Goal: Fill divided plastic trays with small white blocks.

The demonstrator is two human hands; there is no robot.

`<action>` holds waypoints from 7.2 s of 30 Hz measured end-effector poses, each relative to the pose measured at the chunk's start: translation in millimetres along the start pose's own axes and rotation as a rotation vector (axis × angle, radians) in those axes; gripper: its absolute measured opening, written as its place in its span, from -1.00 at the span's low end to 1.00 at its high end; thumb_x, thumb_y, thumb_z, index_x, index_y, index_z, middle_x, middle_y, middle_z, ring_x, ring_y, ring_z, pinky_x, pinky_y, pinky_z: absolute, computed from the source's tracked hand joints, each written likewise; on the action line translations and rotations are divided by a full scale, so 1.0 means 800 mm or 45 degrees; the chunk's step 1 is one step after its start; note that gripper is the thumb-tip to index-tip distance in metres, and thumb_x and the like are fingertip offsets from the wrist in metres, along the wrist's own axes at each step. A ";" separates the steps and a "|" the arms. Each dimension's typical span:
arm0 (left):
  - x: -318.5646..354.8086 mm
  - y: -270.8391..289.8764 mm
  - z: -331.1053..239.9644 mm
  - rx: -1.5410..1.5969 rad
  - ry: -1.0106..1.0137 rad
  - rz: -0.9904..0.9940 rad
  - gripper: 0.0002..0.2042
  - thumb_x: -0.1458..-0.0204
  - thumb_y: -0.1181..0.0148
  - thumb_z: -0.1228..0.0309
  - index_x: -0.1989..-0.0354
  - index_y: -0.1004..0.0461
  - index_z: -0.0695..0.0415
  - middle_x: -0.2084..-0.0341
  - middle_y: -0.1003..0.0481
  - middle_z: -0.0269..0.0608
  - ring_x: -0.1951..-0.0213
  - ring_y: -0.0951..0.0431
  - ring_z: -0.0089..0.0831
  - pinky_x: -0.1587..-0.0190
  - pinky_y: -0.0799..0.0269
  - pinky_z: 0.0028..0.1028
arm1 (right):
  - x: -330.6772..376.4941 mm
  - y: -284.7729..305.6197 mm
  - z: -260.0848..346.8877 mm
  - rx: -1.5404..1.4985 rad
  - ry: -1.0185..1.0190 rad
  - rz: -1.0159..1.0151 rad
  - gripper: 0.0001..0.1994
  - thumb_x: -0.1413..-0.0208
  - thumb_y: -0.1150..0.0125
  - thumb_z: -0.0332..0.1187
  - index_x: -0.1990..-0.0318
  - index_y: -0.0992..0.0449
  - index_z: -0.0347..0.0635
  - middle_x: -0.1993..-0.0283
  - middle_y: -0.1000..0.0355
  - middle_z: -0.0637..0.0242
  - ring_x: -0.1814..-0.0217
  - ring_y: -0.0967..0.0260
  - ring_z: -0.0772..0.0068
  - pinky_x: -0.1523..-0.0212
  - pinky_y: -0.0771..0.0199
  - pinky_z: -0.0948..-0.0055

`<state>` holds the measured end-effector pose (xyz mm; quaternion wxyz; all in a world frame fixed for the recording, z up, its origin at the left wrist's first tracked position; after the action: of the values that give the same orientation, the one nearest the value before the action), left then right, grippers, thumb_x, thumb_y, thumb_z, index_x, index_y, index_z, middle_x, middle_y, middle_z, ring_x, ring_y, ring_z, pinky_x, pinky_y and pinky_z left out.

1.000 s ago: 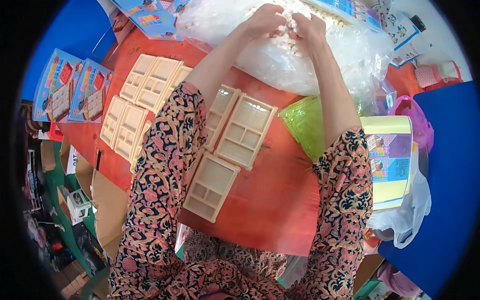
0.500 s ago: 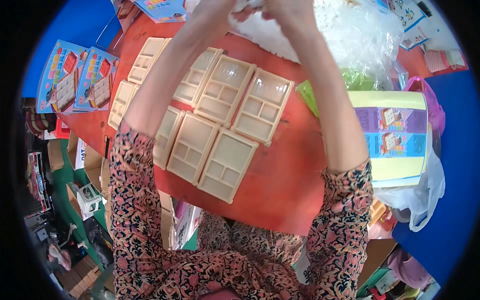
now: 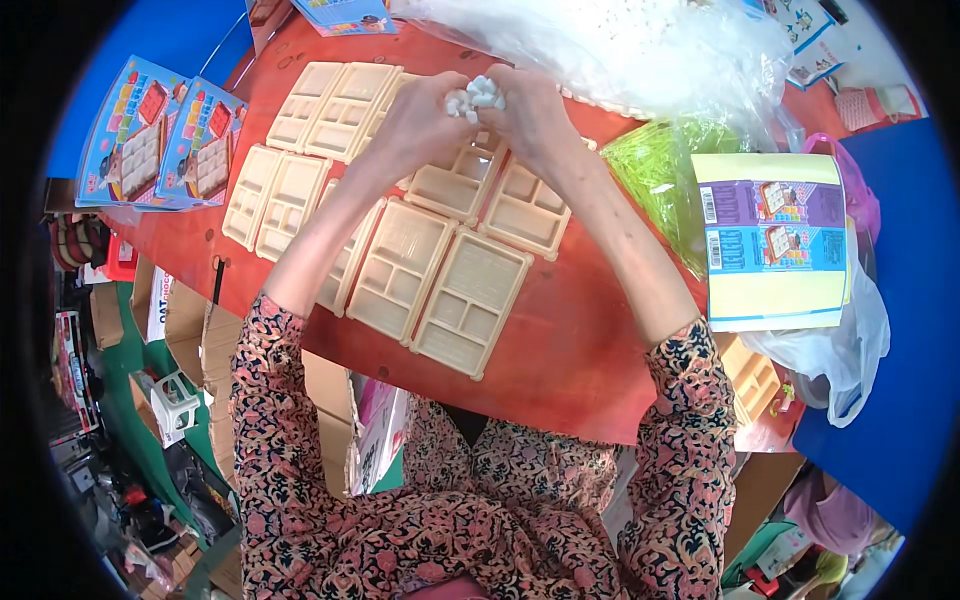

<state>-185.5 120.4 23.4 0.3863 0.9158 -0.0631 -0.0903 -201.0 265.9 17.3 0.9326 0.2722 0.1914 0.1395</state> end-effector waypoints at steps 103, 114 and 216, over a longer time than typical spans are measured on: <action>-0.035 0.041 0.072 0.473 0.292 -0.181 -0.86 0.14 -0.20 0.46 0.52 -0.58 0.31 0.62 -0.52 -0.14 0.61 -0.51 -0.46 0.47 -0.46 -0.50 | -0.034 -0.034 0.045 0.455 0.458 -0.083 -0.91 -0.02 -0.09 -0.51 0.34 -0.42 -0.38 0.43 -0.40 -0.05 0.38 -0.37 -0.03 0.35 -0.34 0.20; -0.012 0.055 0.085 0.790 0.411 -0.218 -0.71 -0.09 0.02 0.33 0.31 -0.50 0.36 0.57 -0.47 -0.17 0.46 -0.53 -0.48 0.41 -0.41 -0.39 | -0.088 -0.083 0.034 0.367 0.313 0.111 -0.73 0.24 -0.34 -0.44 0.37 -0.46 -0.43 0.38 -0.43 -0.06 0.27 -0.38 -0.07 0.23 -0.38 0.17; -0.027 0.139 0.146 0.041 0.119 -0.003 -0.79 0.17 -0.24 0.48 0.36 -0.49 0.33 0.57 -0.49 -0.24 0.52 -0.48 -0.55 0.43 -0.39 -0.47 | -0.179 -0.156 0.054 0.418 0.181 0.581 -0.76 0.25 -0.32 -0.36 0.42 -0.48 -0.31 0.58 -0.41 0.19 0.63 -0.36 0.39 0.59 -0.37 0.47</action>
<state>-236.8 -33.7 26.0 0.3739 0.9252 -0.0452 -0.0469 -289.9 92.7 21.0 0.8048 0.4451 0.2100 0.3318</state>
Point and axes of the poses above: each hand's wrist, its own x-axis away from the middle knuckle, its own y-axis out of the back of the hand, z = x × y, the point moved 3 cm from there along -x, towards the middle knuckle
